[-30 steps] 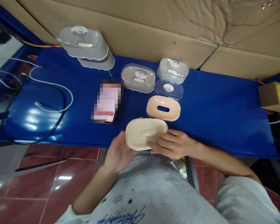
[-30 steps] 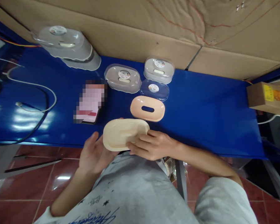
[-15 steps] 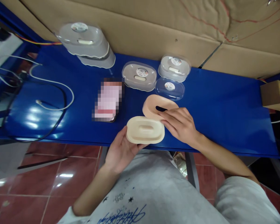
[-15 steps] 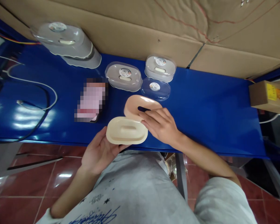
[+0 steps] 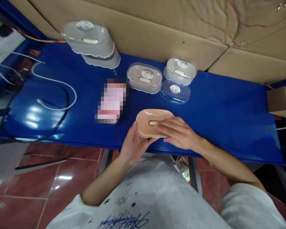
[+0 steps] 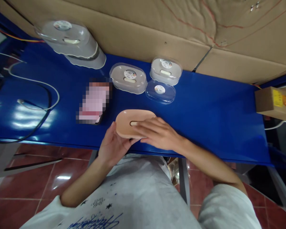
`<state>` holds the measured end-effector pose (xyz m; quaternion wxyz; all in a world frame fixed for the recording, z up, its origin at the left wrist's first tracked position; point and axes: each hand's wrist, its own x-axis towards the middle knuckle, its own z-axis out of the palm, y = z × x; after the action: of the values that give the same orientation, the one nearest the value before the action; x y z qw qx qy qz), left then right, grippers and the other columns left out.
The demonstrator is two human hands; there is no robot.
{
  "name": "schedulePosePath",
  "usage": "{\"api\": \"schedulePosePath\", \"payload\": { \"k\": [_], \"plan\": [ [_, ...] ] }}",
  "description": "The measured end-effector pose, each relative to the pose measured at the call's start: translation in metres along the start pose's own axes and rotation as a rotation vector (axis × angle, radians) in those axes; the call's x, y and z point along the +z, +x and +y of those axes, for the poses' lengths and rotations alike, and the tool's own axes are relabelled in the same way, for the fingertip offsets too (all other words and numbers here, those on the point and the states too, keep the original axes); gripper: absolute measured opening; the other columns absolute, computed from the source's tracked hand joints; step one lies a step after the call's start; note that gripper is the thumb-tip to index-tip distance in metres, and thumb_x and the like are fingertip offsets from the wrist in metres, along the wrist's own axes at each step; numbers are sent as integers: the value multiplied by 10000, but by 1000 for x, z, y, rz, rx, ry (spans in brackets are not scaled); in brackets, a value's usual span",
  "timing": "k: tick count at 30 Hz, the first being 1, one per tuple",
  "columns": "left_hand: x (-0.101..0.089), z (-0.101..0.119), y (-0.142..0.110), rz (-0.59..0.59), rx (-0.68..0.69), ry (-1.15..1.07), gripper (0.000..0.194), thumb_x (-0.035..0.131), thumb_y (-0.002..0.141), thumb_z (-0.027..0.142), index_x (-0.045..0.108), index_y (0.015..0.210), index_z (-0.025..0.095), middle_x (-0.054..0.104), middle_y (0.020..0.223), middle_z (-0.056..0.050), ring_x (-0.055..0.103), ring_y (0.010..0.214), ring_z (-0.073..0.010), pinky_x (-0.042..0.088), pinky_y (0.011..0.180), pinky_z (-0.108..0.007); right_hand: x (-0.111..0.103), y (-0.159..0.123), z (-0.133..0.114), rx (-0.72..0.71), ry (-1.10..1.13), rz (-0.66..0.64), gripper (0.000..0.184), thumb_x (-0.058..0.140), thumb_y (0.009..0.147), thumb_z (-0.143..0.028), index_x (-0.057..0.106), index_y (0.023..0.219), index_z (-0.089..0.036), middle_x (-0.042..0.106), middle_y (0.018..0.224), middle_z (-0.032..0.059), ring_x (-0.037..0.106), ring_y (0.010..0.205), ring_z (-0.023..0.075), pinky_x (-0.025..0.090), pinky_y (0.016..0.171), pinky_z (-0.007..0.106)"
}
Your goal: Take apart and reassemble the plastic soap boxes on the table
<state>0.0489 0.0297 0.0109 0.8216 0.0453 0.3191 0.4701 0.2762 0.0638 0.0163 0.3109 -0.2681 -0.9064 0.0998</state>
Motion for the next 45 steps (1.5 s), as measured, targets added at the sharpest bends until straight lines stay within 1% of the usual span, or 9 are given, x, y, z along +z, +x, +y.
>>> {"api": "schedulePosePath", "payload": {
  "k": [3, 6, 10, 15, 22, 26, 30, 38, 45],
  "plan": [
    [-2, 2, 1, -10, -15, 9, 425, 615, 1039, 492, 701, 1356, 222, 743, 1381, -89, 658, 1335, -323, 601, 1053, -454, -12, 0, 26, 243, -115, 31, 534, 386, 1142, -432, 409, 1650, -268, 603, 1584, 120, 554, 1491, 302, 468, 1188, 526],
    [-4, 4, 3, -30, -29, 17, 419, 620, 1040, 484, 697, 1364, 229, 739, 1396, -88, 619, 1398, -352, 576, 1104, -502, -18, -4, 56, 465, -308, -16, 620, 466, 1107, -505, 374, 1667, -255, 450, 1701, 156, 403, 1592, 376, 354, 1254, 630],
    [-3, 5, 8, -31, -33, 36, 391, 636, 1036, 451, 716, 1341, 220, 737, 1405, -73, 580, 1445, -354, 555, 1145, -526, -16, -12, 80, 538, -360, -67, 668, 545, 1049, -602, 461, 1619, -263, 479, 1677, 158, 419, 1564, 400, 377, 1236, 659],
    [-4, 6, 12, -60, -84, 29, 394, 623, 1049, 435, 710, 1359, 207, 698, 1475, -82, 510, 1513, -374, 507, 1199, -564, -18, -8, 72, 517, -336, 38, 500, 540, 1076, -499, 605, 1505, -251, 646, 1525, 123, 570, 1418, 347, 480, 1199, 580],
    [-7, 6, 13, -88, -76, 2, 454, 588, 1074, 483, 650, 1466, 263, 621, 1578, -65, 437, 1572, -359, 418, 1267, -591, -21, 1, 28, 525, -122, 230, 381, 445, 1127, -370, 660, 1430, -284, 775, 1329, 74, 741, 1194, 260, 601, 1039, 452],
    [-6, 5, 14, -148, -76, 4, 488, 547, 1085, 529, 654, 1470, 249, 624, 1574, -80, 421, 1584, -349, 379, 1290, -575, -18, 1, 9, 283, -52, 139, 368, 545, 1093, -289, 637, 1449, -293, 772, 1326, 70, 725, 1227, 263, 576, 1044, 459],
    [-4, 7, 12, -174, -50, -21, 575, 489, 1084, 603, 670, 1442, 191, 668, 1511, -124, 443, 1567, -362, 377, 1287, -571, -15, 0, 6, 54, -86, 59, 449, 663, 1034, -256, 600, 1477, -304, 761, 1339, 62, 705, 1238, 267, 552, 1036, 474],
    [-4, 7, 11, -171, 30, 27, 453, 647, 1024, 509, 705, 1371, 225, 726, 1427, -98, 577, 1454, -351, 474, 1210, -553, -14, -1, 6, 87, 50, -25, 449, 648, 1019, -293, 576, 1457, -357, 711, 1342, 49, 594, 1437, 311, 443, 1246, 629],
    [-8, 4, 12, -174, 60, 118, 610, 702, 950, 649, 698, 1378, 215, 725, 1419, -127, 601, 1422, -375, 491, 1188, -543, -10, -4, 5, 38, -23, -78, 322, 726, 987, -329, 679, 1305, -355, 737, 1286, 26, 629, 1417, 309, 426, 1284, 665]
  ]
}}
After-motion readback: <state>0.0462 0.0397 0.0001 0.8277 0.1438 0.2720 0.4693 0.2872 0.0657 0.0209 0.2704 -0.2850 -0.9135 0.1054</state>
